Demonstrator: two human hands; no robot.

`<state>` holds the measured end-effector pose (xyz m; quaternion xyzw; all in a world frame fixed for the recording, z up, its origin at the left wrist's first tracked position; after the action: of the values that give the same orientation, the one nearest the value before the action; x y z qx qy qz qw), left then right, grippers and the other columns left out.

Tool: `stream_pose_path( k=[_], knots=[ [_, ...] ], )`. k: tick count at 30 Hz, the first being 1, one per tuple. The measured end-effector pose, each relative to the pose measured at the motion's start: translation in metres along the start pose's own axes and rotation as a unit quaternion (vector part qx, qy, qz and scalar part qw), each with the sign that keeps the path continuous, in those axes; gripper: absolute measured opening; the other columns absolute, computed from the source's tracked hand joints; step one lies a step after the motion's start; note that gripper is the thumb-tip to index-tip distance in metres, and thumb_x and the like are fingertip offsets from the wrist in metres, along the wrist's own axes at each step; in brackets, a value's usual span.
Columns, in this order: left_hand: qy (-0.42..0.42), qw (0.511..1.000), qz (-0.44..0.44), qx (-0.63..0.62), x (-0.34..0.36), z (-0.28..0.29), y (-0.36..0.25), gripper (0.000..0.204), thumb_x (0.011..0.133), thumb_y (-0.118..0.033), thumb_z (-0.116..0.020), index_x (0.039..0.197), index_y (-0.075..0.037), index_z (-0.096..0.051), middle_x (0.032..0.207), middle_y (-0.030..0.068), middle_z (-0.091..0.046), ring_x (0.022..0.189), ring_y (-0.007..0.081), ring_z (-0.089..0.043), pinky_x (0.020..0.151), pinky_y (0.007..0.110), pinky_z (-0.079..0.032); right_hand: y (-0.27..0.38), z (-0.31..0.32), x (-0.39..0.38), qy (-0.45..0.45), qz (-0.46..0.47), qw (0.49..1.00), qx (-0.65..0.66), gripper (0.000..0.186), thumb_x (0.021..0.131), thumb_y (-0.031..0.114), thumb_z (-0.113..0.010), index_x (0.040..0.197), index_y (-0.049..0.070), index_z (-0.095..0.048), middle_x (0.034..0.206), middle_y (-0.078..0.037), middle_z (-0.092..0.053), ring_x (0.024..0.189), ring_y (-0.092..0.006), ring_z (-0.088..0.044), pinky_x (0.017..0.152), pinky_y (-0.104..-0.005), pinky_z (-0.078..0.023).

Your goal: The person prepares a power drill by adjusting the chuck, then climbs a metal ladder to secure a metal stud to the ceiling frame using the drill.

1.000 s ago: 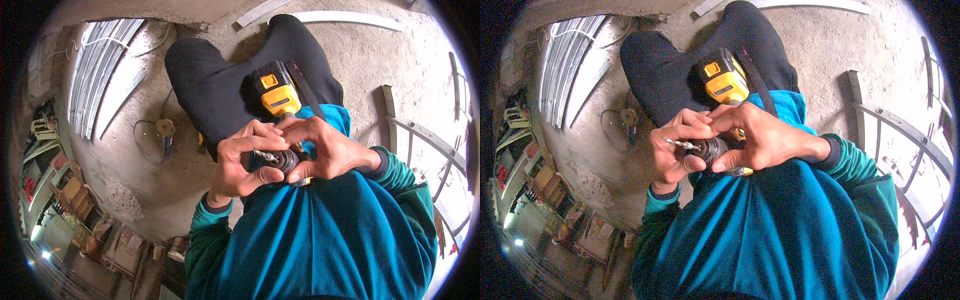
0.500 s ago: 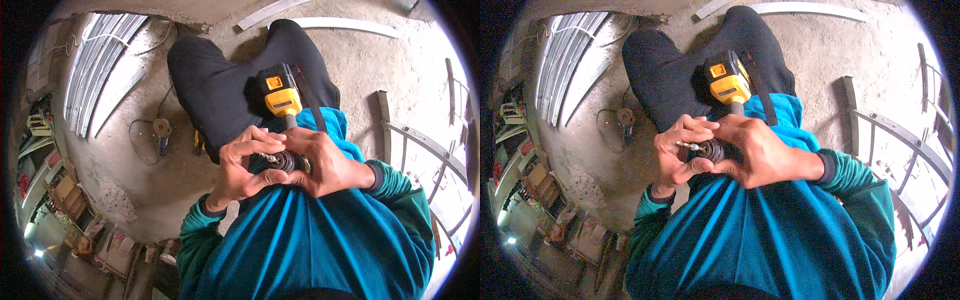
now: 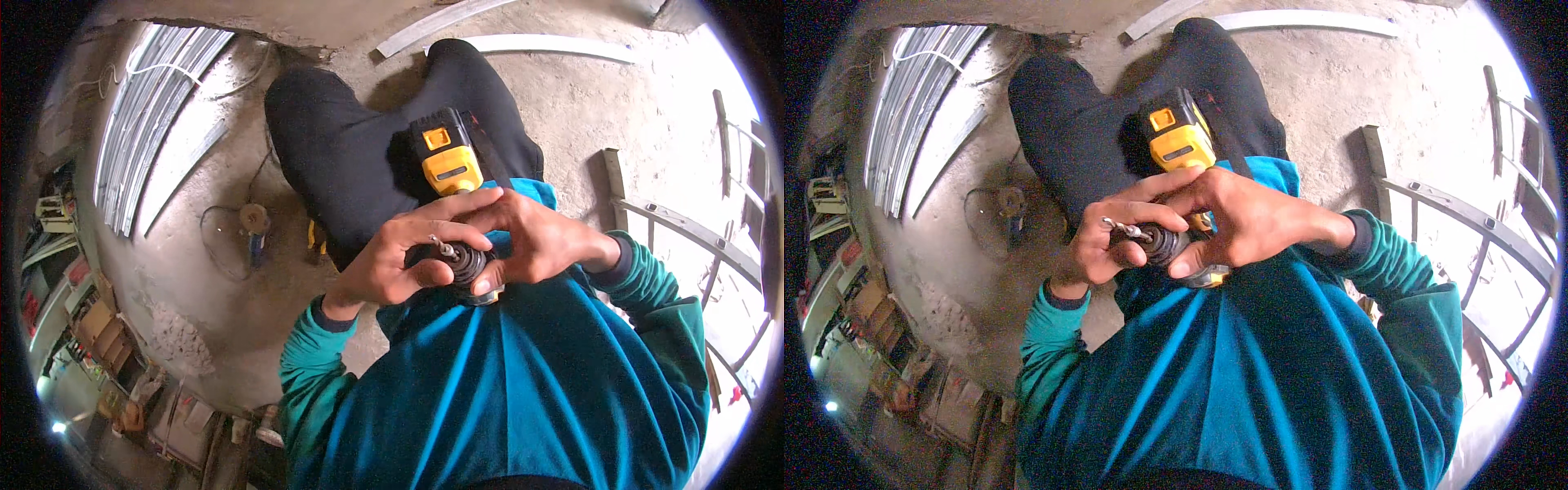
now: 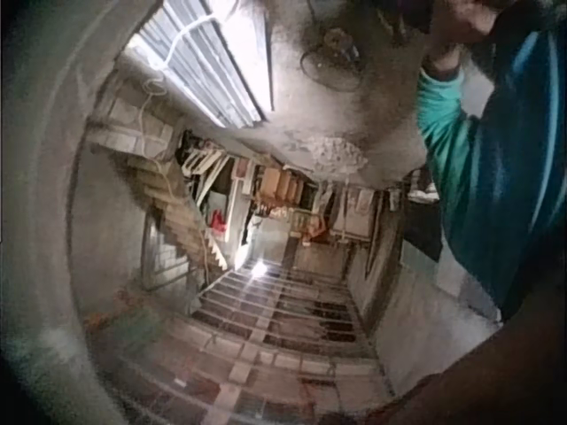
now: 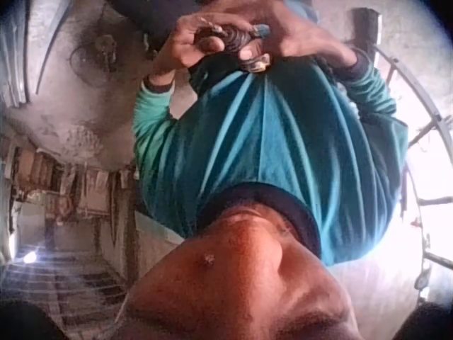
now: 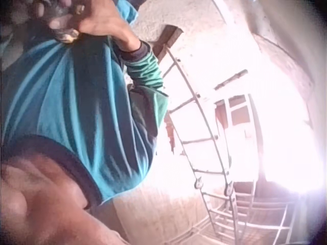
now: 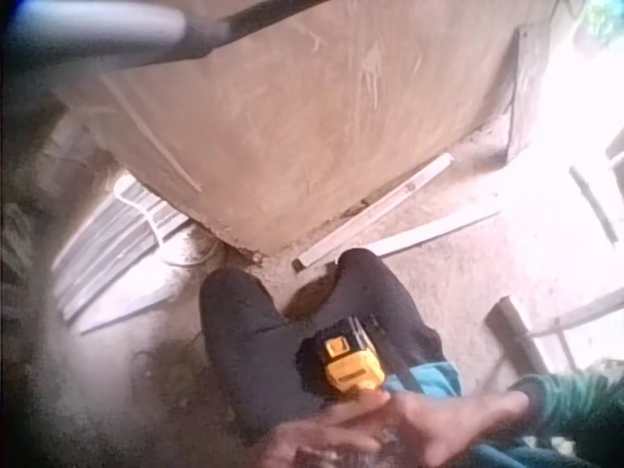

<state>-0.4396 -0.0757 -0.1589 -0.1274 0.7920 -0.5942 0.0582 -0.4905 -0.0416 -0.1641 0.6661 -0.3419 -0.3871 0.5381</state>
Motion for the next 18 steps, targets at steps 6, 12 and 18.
stream_pose_path(
  k=[6, 12, 18],
  knots=[
    [-0.048, 0.998, -0.005, 0.032, -0.013, -0.002, -0.003, 0.045, 0.085, -0.037, -0.063, 0.103, 0.004, -0.061, 0.125, 0.0195, -0.056, 0.12, 0.0334, -0.051, 0.1, 0.04, -0.04, 0.018, -0.007, -0.007, -0.091, 0.027, 0.991, -0.097, 0.041, 0.069, 0.021, -0.078, 0.1, -0.003, -0.062, 0.09, -0.022, -0.064, 0.082, -0.0366, -0.062, 0.071, -0.0393, -0.05],
    [-0.099, 0.995, -0.021, 0.006, -0.02, 0.0, -0.001, 0.044, 0.084, -0.035, -0.065, 0.104, 0.004, -0.06, 0.118, 0.0193, -0.06, 0.119, 0.0322, -0.053, 0.1, 0.041, -0.041, 0.021, -0.007, -0.015, -0.201, 0.037, 0.964, -0.172, 0.049, 0.062, 0.015, -0.079, 0.103, -0.004, -0.059, 0.093, -0.02, -0.062, 0.088, -0.0379, -0.059, 0.076, -0.0435, -0.047],
    [-0.119, 0.99, -0.035, 0.074, -0.025, -0.002, 0.001, 0.049, 0.085, -0.032, -0.065, 0.114, 0.006, -0.056, 0.122, 0.0197, -0.057, 0.119, 0.0309, -0.051, 0.102, 0.041, -0.038, 0.03, -0.003, -0.012, -0.223, 0.017, 0.951, -0.213, 0.046, 0.063, 0.018, -0.078, 0.101, -0.002, -0.06, 0.086, -0.015, -0.061, 0.079, -0.0347, -0.059, 0.078, -0.0417, -0.043]
  ],
)
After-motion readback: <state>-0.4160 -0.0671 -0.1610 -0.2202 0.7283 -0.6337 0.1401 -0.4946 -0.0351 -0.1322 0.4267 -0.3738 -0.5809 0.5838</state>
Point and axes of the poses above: each hand's wrist, its own x-axis towards the middle knuckle, its own z-axis out of the back of the hand, y = z × x, the point moved 10 cm from there along x, towards the middle knuckle
